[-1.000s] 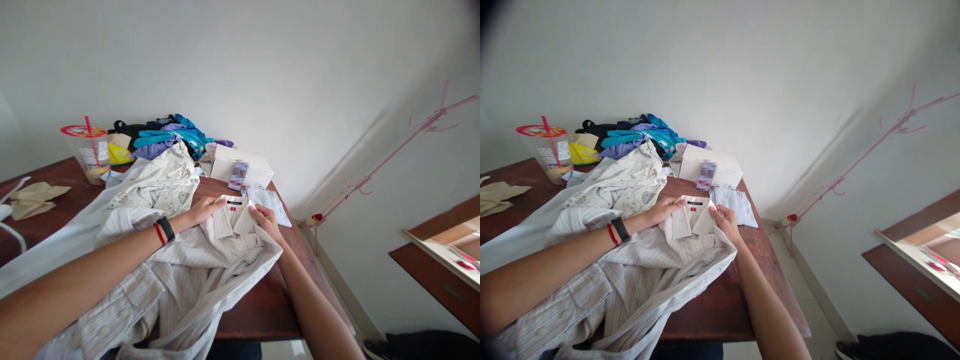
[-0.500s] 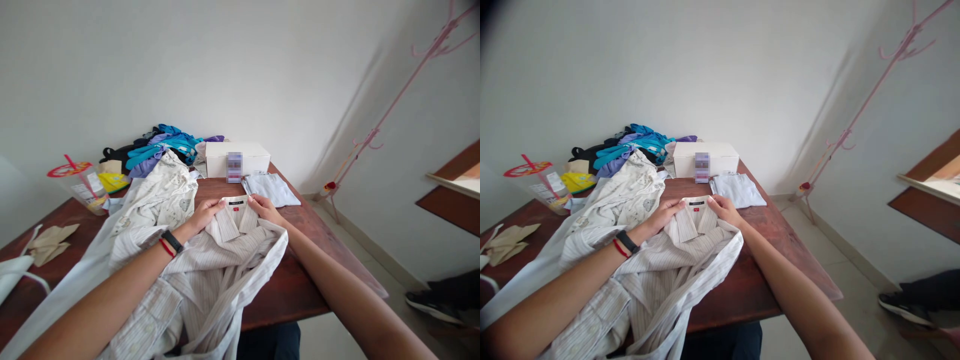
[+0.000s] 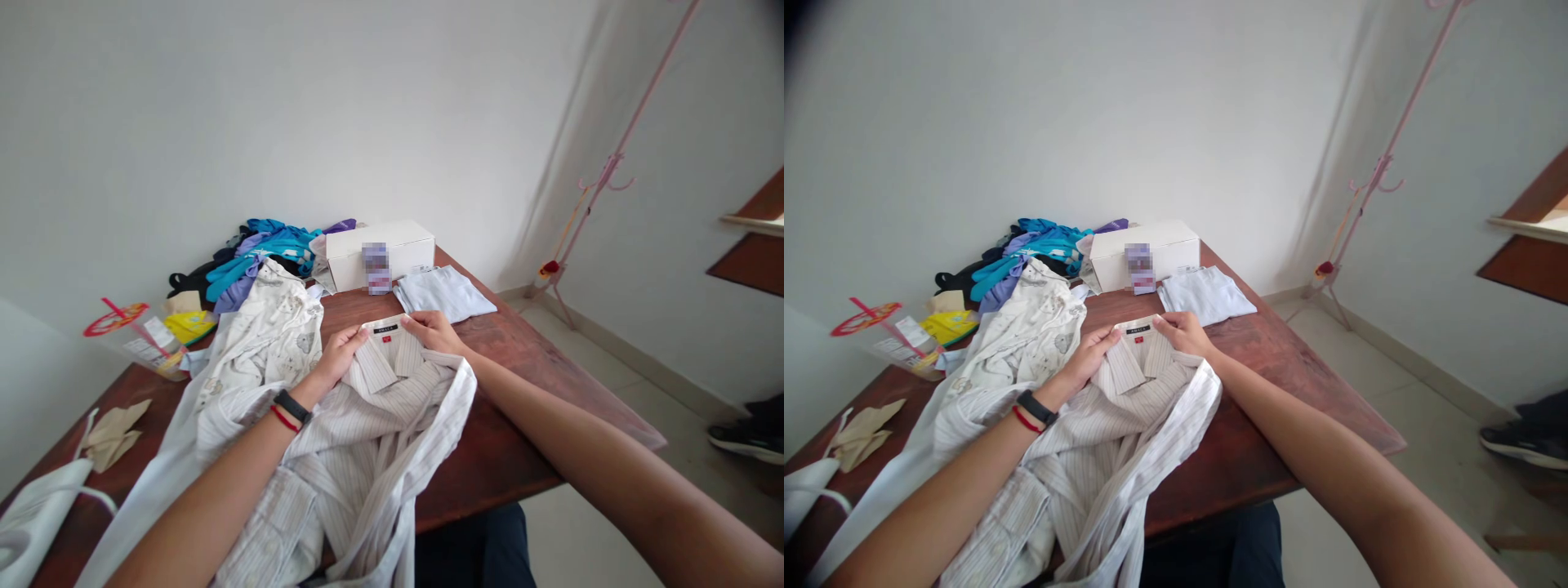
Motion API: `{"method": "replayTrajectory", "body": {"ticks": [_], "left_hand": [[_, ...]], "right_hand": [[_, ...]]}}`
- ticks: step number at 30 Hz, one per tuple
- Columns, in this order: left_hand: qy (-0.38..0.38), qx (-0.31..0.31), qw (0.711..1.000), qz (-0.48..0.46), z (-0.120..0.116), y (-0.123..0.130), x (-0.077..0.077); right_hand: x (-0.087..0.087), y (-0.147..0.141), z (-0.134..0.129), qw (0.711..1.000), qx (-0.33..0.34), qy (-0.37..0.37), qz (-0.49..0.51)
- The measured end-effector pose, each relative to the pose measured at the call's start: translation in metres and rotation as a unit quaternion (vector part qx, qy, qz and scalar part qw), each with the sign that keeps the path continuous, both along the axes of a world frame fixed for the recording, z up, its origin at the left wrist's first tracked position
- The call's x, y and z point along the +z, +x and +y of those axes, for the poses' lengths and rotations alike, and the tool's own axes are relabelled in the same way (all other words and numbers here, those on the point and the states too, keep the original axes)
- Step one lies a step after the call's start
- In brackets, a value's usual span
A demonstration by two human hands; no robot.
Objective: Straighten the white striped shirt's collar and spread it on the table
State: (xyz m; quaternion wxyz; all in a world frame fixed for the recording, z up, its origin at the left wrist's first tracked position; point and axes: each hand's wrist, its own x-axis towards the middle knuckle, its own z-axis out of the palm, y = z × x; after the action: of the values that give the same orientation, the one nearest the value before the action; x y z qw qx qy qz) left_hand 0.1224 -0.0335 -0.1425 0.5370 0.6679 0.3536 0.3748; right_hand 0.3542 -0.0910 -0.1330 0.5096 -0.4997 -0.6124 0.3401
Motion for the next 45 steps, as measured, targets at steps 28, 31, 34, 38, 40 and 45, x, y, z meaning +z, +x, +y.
{"method": "replayTrajectory", "body": {"ticks": [28, 31, 34, 38, 40, 45], "left_hand": [[0.075, 0.038, 0.997, -0.004, -0.009, -0.002, 0.012], [0.080, 0.037, 0.996, 0.000, -0.007, -0.002, 0.011], [0.086, 0.037, 0.996, 0.007, -0.007, -0.001, 0.010], [0.093, 0.040, 0.995, 0.017, -0.006, -0.002, 0.009], [0.095, 0.038, 0.995, 0.020, -0.005, -0.003, 0.008], [0.085, 0.021, 0.996, 0.022, -0.004, -0.003, 0.007]], "right_hand": [[-0.014, -0.007, 0.004, 0.989, -0.036, 0.126, -0.063], [-0.013, -0.008, 0.004, 0.991, -0.045, 0.110, -0.054], [-0.012, -0.008, 0.004, 0.994, -0.057, 0.081, -0.045], [-0.012, -0.008, 0.004, 0.997, -0.046, 0.051, -0.018], [-0.011, -0.009, 0.003, 0.999, -0.041, 0.031, -0.016], [-0.006, -0.010, -0.003, 0.999, -0.032, 0.001, -0.013]]}}
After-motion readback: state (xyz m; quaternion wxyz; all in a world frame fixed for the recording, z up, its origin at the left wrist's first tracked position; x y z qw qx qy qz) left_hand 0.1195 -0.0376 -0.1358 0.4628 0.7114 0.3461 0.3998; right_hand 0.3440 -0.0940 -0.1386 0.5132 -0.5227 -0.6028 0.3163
